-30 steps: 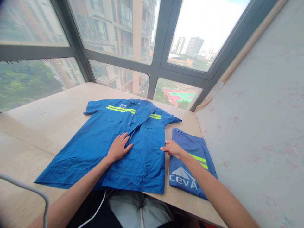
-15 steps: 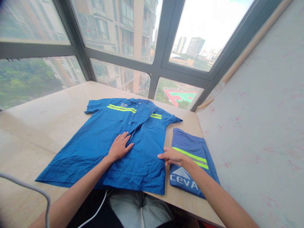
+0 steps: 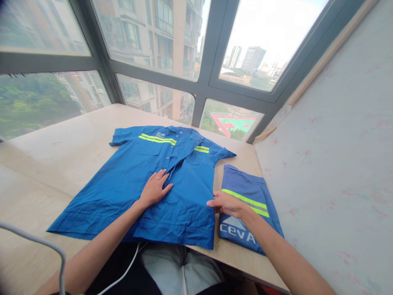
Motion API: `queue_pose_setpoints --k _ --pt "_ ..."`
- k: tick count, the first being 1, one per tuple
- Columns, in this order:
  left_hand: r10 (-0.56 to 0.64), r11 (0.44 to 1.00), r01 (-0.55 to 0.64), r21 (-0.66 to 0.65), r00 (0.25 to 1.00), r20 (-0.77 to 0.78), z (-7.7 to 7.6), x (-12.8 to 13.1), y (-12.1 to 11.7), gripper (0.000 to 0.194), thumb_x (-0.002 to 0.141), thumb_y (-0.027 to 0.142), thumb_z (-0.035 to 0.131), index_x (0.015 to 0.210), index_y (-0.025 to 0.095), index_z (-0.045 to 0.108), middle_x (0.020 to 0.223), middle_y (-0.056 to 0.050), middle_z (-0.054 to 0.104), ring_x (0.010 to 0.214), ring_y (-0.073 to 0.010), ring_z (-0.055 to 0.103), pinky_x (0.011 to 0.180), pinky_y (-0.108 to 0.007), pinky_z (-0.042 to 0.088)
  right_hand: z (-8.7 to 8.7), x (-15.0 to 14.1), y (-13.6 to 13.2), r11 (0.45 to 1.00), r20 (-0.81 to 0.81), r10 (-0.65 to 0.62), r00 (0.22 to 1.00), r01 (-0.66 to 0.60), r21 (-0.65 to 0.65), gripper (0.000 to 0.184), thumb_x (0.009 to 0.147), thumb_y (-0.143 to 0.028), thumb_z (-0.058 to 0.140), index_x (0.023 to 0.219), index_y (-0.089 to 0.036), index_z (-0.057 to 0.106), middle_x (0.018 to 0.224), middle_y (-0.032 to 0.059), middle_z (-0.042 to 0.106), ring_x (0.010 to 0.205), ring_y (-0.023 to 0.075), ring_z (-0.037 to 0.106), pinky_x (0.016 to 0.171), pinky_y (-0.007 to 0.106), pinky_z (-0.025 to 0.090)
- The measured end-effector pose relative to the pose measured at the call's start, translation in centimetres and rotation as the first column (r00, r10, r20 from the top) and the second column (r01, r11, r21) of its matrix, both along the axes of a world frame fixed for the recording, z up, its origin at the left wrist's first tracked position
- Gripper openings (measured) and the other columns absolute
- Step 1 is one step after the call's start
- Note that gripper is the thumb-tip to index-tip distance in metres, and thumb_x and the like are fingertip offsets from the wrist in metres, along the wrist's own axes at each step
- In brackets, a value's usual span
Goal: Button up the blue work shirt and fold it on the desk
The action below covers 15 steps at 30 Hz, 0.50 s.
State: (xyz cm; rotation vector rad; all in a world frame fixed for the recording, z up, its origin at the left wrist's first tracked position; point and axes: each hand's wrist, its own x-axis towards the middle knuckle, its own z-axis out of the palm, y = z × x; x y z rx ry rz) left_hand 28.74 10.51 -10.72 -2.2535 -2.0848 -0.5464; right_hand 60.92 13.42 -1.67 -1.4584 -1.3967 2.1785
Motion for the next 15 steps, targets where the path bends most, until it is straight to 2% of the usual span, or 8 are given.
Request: queue_pose_setpoints --k 3,7,10,13,15 --pt "0.003 1.0 -0.003 0.008 1.0 0.002 0.0 0.0 0.0 0.06 0.097 0.052 0.039 0.14 0.014 0.052 0.151 -0.014 0.043 0.143 -0.0276 0.036 0.119 -0.046 0.027 0.5 -0.2 -1.0 0.997 -0.066 -0.006 0.998 0.002 -0.071 0.054 0.057 -0.033 0.09 0.097 -0.019 0.058 0.09 0.0009 0.068 0.079 0.0143 0.064 0.071 0.028 0.051" --pt "-0.001 1.0 0.001 0.023 1.0 0.008 -0.2 0.0 0.0 0.058 0.096 0.052 0.04 0.139 0.015 0.053 0.15 -0.015 0.044 0.142 -0.0277 0.037 0.119 -0.046 0.027 0.2 -0.1 -2.2 0.991 -0.088 0.0 0.996 -0.012 -0.132 0.049 0.061 -0.038 0.088 0.093 -0.017 0.058 0.087 0.0017 0.069 0.077 0.0135 0.065 0.07 0.027 0.052" --pt "-0.004 1.0 0.004 0.023 1.0 0.004 -0.2 0.0 0.0 0.059 0.096 0.051 0.041 0.14 0.013 0.053 0.15 -0.015 0.044 0.142 -0.028 0.037 0.119 -0.046 0.027 -0.6 0.4 -2.8 0.99 -0.053 0.036 0.998 -0.043 -0.134 0.049 0.061 -0.043 0.088 0.084 -0.015 0.056 0.077 0.0009 0.067 0.067 0.0112 0.063 0.063 0.024 0.051" --pt "-0.001 1.0 0.001 0.013 1.0 -0.008 -0.1 0.0 0.0 0.06 0.097 0.052 0.04 0.14 0.012 0.052 0.15 -0.015 0.043 0.143 -0.0281 0.036 0.119 -0.046 0.027 -1.3 0.9 -3.0 0.996 0.001 0.056 0.998 -0.056 -0.076 0.054 0.055 -0.044 0.09 0.066 -0.018 0.045 0.057 -0.0058 0.055 0.051 0.0072 0.052 0.053 0.021 0.044" --pt "0.001 1.0 -0.001 0.001 1.0 -0.019 0.0 0.1 0.0 0.061 0.097 0.052 0.039 0.141 0.012 0.051 0.151 -0.015 0.043 0.143 -0.0281 0.035 0.12 -0.045 0.026 -1.6 1.1 -3.0 0.999 0.016 0.047 0.999 -0.047 -0.01 0.057 0.054 -0.045 0.09 0.061 -0.019 0.04 0.051 -0.0083 0.048 0.046 0.0054 0.046 0.048 0.02 0.039"
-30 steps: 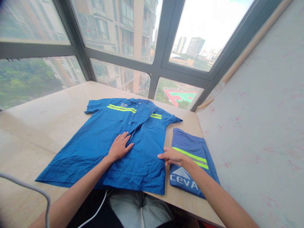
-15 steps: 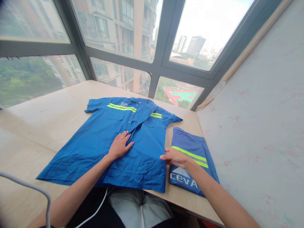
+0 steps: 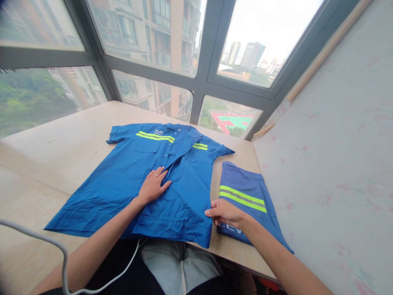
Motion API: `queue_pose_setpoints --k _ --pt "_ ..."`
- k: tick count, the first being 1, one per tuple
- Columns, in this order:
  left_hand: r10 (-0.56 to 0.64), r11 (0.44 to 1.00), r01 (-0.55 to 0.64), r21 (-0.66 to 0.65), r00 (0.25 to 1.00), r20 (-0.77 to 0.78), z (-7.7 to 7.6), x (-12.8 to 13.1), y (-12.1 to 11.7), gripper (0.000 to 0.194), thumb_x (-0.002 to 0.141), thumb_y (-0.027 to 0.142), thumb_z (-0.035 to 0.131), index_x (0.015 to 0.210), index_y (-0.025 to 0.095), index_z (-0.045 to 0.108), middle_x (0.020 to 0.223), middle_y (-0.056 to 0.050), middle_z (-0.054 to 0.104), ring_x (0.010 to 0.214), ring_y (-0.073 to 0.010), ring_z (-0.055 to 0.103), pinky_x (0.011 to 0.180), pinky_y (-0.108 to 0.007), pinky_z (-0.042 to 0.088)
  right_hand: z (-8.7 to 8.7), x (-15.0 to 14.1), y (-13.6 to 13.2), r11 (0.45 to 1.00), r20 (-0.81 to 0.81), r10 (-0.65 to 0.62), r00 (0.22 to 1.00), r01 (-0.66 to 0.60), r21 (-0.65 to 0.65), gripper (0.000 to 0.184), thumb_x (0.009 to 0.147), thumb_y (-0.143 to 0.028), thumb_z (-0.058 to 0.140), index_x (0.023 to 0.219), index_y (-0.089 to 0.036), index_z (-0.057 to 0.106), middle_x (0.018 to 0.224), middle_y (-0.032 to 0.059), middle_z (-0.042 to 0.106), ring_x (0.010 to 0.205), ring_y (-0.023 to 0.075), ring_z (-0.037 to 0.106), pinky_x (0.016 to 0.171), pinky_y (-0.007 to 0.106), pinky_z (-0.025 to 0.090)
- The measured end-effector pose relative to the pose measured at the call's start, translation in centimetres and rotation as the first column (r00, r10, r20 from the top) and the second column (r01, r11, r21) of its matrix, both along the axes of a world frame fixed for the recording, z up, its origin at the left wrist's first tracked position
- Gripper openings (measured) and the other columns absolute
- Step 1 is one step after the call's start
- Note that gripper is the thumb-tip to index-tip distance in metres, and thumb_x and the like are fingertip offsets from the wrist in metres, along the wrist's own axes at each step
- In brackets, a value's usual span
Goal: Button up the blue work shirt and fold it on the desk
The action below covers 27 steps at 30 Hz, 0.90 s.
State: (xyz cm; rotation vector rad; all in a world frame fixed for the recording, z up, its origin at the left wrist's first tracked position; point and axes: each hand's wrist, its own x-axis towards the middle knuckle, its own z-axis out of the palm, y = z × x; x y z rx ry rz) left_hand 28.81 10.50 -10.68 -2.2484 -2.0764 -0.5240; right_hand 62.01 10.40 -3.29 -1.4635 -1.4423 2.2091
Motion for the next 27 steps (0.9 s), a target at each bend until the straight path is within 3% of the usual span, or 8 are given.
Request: queue_pose_setpoints --k 5,12,17,21,27 --pt "-0.008 1.0 0.007 -0.02 0.999 -0.032 -0.1 -0.1 0.1 0.063 0.097 0.054 0.037 0.142 0.012 0.05 0.152 -0.016 0.041 0.144 -0.0279 0.034 0.12 -0.045 0.025 -0.1 0.4 -0.5 0.996 -0.026 -0.048 0.999 0.049 0.078 0.046 0.06 -0.047 0.087 0.066 -0.014 0.055 0.056 -0.0058 0.052 0.049 0.0048 0.043 0.048 0.02 0.033" --pt "-0.041 0.996 0.036 -0.075 0.997 -0.064 -0.4 -0.6 0.5 0.075 0.093 0.064 0.037 0.147 0.011 0.044 0.156 -0.017 0.033 0.147 -0.0288 0.028 0.121 -0.046 0.021 0.0 -0.2 -2.2 0.975 -0.133 -0.214 0.968 0.204 -0.082 0.047 0.061 -0.043 0.088 0.092 -0.014 0.067 0.084 0.0029 0.069 0.073 0.0121 0.061 0.068 0.025 0.049" --pt "-0.046 0.991 0.036 -0.126 0.996 -0.08 -0.2 -0.6 0.6 0.079 0.092 0.067 0.036 0.148 0.011 0.042 0.157 -0.016 0.031 0.147 -0.029 0.025 0.121 -0.046 0.019 0.2 -0.7 -4.0 0.974 -0.237 -0.181 0.954 0.14 -0.179 0.059 0.061 -0.032 0.089 0.112 -0.018 0.063 0.109 0.0079 0.07 0.092 0.0191 0.067 0.08 0.035 0.055" --pt "-0.032 0.994 0.024 -0.11 0.997 -0.075 -0.1 -0.5 0.5 0.078 0.092 0.067 0.037 0.147 0.011 0.043 0.157 -0.017 0.032 0.147 -0.0291 0.026 0.121 -0.046 0.019 -0.1 -0.6 -5.0 0.977 -0.215 -0.061 0.975 0.014 -0.213 0.057 0.062 -0.031 0.088 0.11 -0.013 0.063 0.1 0.0099 0.072 0.082 0.0193 0.07 0.07 0.03 0.058" --pt "-0.032 0.994 0.023 -0.105 0.996 -0.081 -0.1 -0.4 0.5 0.079 0.092 0.067 0.036 0.147 0.011 0.044 0.156 -0.017 0.033 0.147 -0.0289 0.027 0.121 -0.046 0.02 -0.4 0.6 -5.5 0.967 -0.132 0.072 0.989 -0.101 -0.234 0.044 0.063 -0.039 0.087 0.085 -0.007 0.065 0.081 0.0109 0.072 0.072 0.0202 0.073 0.047 0.018 0.051"
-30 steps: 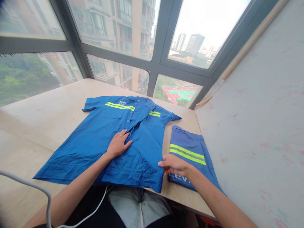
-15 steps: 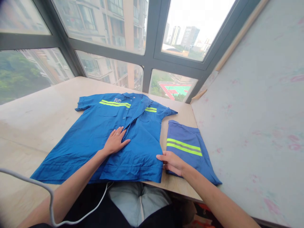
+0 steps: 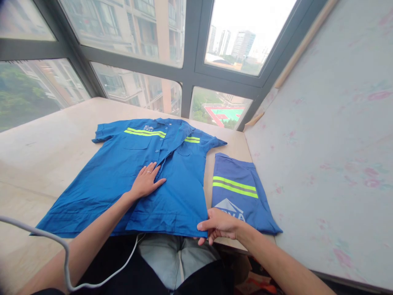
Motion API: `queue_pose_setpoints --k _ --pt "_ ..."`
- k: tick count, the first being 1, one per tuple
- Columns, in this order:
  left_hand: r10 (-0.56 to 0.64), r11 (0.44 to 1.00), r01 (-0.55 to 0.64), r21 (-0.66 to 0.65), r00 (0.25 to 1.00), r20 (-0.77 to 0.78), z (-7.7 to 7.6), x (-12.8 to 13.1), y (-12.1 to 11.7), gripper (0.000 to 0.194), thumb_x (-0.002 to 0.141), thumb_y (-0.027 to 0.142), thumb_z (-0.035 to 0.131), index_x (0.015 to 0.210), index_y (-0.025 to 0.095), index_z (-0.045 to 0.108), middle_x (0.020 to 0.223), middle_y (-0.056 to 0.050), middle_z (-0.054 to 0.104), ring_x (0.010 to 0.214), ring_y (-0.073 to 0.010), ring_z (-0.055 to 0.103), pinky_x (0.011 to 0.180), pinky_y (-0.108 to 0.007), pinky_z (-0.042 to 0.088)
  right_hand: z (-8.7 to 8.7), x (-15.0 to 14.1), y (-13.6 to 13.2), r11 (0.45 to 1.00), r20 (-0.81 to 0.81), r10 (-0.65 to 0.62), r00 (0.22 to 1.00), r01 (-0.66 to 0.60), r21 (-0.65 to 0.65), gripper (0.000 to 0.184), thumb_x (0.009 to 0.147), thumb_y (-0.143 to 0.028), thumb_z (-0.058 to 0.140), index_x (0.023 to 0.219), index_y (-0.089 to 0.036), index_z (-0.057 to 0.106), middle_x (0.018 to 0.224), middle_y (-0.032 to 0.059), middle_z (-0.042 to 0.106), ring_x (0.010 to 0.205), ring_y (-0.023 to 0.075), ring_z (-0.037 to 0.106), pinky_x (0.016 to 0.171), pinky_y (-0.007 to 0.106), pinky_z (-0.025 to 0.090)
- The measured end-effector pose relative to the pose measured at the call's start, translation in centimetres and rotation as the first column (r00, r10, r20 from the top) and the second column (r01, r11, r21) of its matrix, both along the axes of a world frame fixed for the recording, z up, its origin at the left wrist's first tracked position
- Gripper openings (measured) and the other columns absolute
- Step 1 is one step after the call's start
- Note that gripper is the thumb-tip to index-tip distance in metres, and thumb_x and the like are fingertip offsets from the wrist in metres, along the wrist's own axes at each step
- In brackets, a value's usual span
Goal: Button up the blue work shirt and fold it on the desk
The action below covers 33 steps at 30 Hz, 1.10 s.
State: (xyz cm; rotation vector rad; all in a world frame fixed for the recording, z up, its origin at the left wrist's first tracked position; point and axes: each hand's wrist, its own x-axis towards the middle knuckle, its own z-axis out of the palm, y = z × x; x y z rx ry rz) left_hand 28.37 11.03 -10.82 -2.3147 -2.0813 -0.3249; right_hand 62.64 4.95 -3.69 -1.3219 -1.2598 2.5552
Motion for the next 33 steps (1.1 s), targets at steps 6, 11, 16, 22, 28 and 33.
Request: queue_pose_setpoints --k 6,11,16,22,28,33 --pt "-0.001 1.0 0.0 0.017 1.0 0.021 -0.1 0.0 0.0 0.077 0.092 0.066 0.037 0.146 0.012 0.045 0.156 -0.017 0.033 0.147 -0.0287 0.028 0.121 -0.046 0.02 -0.7 1.3 -0.2 0.999 0.157 0.029 0.987 -0.031 0.01 0.05 0.061 -0.054 0.084 0.062 -0.01 0.059 0.07 0.0117 0.072 0.052 0.0139 0.068 0.036 0.015 0.045" --pt "-0.004 1.0 0.003 0.026 0.998 0.055 0.0 0.0 -0.1 0.076 0.091 0.066 0.04 0.145 0.013 0.046 0.155 -0.017 0.034 0.146 -0.0292 0.028 0.121 -0.047 0.02 0.5 0.9 -0.2 0.96 0.276 0.245 0.929 -0.272 0.065 0.065 0.073 -0.074 0.063 0.056 -0.011 0.06 0.058 0.0117 0.068 0.04 0.0117 0.061 0.031 0.016 0.04" --pt "-0.002 0.999 0.001 0.033 0.999 0.042 -0.1 0.0 -0.2 0.076 0.092 0.066 0.037 0.145 0.012 0.045 0.156 -0.017 0.034 0.147 -0.0286 0.028 0.121 -0.046 0.02 3.8 -0.5 0.6 0.829 0.355 0.501 0.789 -0.555 0.065 0.074 0.075 -0.085 0.048 0.051 -0.015 0.055 0.045 0.0053 0.06 0.031 0.0096 0.053 0.032 0.017 0.04" --pt "-0.003 0.999 0.001 0.044 0.999 0.036 -0.3 0.1 -0.2 0.075 0.092 0.066 0.036 0.145 0.013 0.046 0.155 -0.017 0.035 0.146 -0.0284 0.029 0.121 -0.046 0.02 6.0 -3.2 3.4 0.888 0.162 0.351 0.922 -0.383 0.253 0.059 0.077 -0.071 0.062 0.07 -0.012 0.063 0.058 0.0046 0.067 0.04 0.0089 0.059 0.038 0.016 0.039" --pt "-0.007 0.998 0.005 0.059 0.999 0.044 -0.2 0.1 -0.4 0.073 0.093 0.063 0.038 0.145 0.012 0.046 0.155 -0.017 0.035 0.146 -0.0289 0.029 0.121 -0.047 0.021 4.3 -7.9 6.3 0.856 0.067 0.131 0.989 -0.147 0.496 0.043 0.078 -0.055 0.068 0.083 -0.012 0.065 0.069 0.0037 0.07 0.053 0.0081 0.061 0.047 0.016 0.043" --pt "-0.007 0.997 -0.001 0.079 0.995 0.102 0.2 0.2 -0.6 0.066 0.093 0.056 0.043 0.142 0.012 0.049 0.153 -0.016 0.038 0.145 -0.0282 0.031 0.121 -0.046 0.023 2.7 -12.6 8.0 0.777 0.033 0.133 0.991 -0.125 0.617 0.024 0.084 -0.038 0.063 0.089 -0.014 0.064 0.079 0.0049 0.071 0.064 0.0113 0.064 0.054 0.019 0.047"
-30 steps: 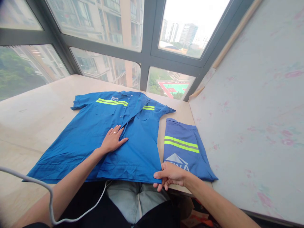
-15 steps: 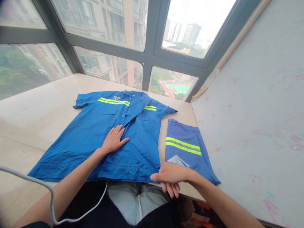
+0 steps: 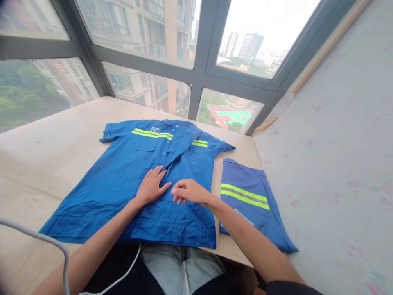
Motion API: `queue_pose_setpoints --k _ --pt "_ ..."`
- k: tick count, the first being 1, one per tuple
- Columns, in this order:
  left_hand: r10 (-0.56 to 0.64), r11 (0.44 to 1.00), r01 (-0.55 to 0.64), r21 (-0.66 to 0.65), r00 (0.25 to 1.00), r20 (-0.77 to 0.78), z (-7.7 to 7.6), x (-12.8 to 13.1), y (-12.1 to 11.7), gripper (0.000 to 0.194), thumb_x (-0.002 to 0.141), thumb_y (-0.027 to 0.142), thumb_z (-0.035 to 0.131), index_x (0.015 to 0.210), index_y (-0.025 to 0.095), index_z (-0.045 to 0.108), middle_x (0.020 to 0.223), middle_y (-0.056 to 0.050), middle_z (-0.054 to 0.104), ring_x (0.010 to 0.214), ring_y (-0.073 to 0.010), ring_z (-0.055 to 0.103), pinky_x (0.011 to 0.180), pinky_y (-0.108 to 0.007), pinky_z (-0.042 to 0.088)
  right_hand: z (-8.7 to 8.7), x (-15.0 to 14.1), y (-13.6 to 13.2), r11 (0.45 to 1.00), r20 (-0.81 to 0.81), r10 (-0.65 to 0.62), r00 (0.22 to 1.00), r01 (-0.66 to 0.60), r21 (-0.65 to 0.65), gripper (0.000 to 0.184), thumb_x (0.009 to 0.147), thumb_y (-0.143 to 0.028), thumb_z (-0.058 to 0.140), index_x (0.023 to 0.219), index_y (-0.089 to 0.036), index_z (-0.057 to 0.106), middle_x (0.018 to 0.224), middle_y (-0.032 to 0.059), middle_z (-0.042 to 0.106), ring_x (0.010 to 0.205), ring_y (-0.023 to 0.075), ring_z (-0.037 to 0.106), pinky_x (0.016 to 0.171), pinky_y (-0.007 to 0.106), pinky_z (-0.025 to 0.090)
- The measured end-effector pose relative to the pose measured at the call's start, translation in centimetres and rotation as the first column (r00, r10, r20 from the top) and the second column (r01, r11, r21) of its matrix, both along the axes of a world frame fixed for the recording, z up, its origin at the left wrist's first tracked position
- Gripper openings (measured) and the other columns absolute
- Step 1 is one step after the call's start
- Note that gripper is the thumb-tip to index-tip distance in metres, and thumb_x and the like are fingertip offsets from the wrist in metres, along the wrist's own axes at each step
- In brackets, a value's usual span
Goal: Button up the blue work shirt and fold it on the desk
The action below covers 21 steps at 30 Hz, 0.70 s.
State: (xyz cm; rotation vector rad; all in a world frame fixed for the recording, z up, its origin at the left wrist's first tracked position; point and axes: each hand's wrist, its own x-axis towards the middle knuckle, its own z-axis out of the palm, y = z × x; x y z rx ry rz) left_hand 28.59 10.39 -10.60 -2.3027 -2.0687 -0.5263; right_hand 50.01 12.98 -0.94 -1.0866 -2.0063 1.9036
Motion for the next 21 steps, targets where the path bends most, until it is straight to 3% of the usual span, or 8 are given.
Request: queue_pose_setpoints --k 3,7,9,11,15,18,21 --pt "0.004 1.0 -0.004 0.004 1.0 0.029 0.1 0.0 0.0 0.061 0.094 0.053 0.043 0.14 0.013 0.052 0.152 -0.015 0.04 0.144 -0.0276 0.033 0.12 -0.046 0.025 -1.4 -2.6 1.7 0.95 0.004 -0.086 0.996 0.08 0.303 0.017 0.085 -0.026 0.059 0.096 -0.015 0.064 0.091 0.0062 0.071 0.079 0.0151 0.066 0.07 0.026 0.053" --pt "0.003 1.0 -0.003 0.007 1.0 0.027 0.0 -0.1 0.1 0.059 0.097 0.052 0.036 0.139 0.013 0.053 0.151 -0.014 0.042 0.144 -0.0266 0.034 0.12 -0.046 0.026 -4.8 -4.3 4.7 0.679 0.072 -0.247 0.966 0.119 0.725 0.033 0.085 -0.019 0.055 0.117 -0.012 0.062 0.123 0.0141 0.063 0.115 0.0229 0.059 0.102 0.038 0.045" --pt "0.004 1.0 -0.004 0.011 1.0 0.018 0.0 -0.1 0.1 0.058 0.098 0.051 0.035 0.139 0.013 0.053 0.151 -0.014 0.043 0.144 -0.0264 0.035 0.12 -0.045 0.026 -6.8 -4.0 6.1 0.54 0.126 -0.353 0.927 0.092 0.836 0.043 0.087 -0.022 0.054 0.128 -0.009 0.057 0.141 0.0191 0.05 0.134 0.0274 0.045 0.113 0.043 0.034" --pt "0.003 1.0 -0.003 0.014 1.0 0.009 0.0 -0.1 0.0 0.058 0.098 0.051 0.035 0.139 0.013 0.053 0.151 -0.014 0.043 0.144 -0.0269 0.034 0.12 -0.046 0.026 -8.7 -3.0 7.4 0.466 0.164 -0.458 0.874 0.079 0.881 0.052 0.091 -0.03 0.051 0.138 -0.007 0.05 0.151 0.0209 0.039 0.142 0.03 0.034 0.117 0.045 0.028" --pt "0.0 1.0 0.0 0.023 1.0 0.001 -0.1 -0.1 -0.1 0.058 0.098 0.05 0.036 0.139 0.013 0.052 0.152 -0.014 0.041 0.144 -0.0275 0.034 0.12 -0.047 0.026 -10.7 -0.4 9.7 0.471 0.292 -0.513 0.807 -0.019 0.882 0.064 0.099 -0.048 0.035 0.148 -0.006 0.038 0.156 0.0209 0.03 0.146 0.0302 0.026 0.119 0.05 0.019" --pt "0.0 1.0 0.0 0.028 1.0 -0.008 -0.3 -0.1 -0.2 0.057 0.098 0.05 0.037 0.141 0.015 0.051 0.153 -0.014 0.039 0.144 -0.0273 0.034 0.12 -0.047 0.026 -10.7 1.1 11.1 0.484 0.384 -0.474 0.792 -0.13 0.865 0.069 0.101 -0.055 0.025 0.151 -0.008 0.035 0.159 0.0179 0.025 0.148 0.0293 0.023 0.12 0.051 0.014" --pt "-0.004 1.0 0.004 0.03 1.0 -0.012 -0.3 -0.1 -0.3 0.057 0.098 0.051 0.037 0.141 0.016 0.05 0.154 -0.013 0.039 0.144 -0.0274 0.033 0.12 -0.047 0.026 -10.4 1.8 12.2 0.486 0.414 -0.473 0.778 -0.162 0.859 0.071 0.101 -0.058 0.02 0.152 -0.011 0.034 0.16 0.017 0.023 0.149 0.0291 0.021 0.119 0.051 0.016"
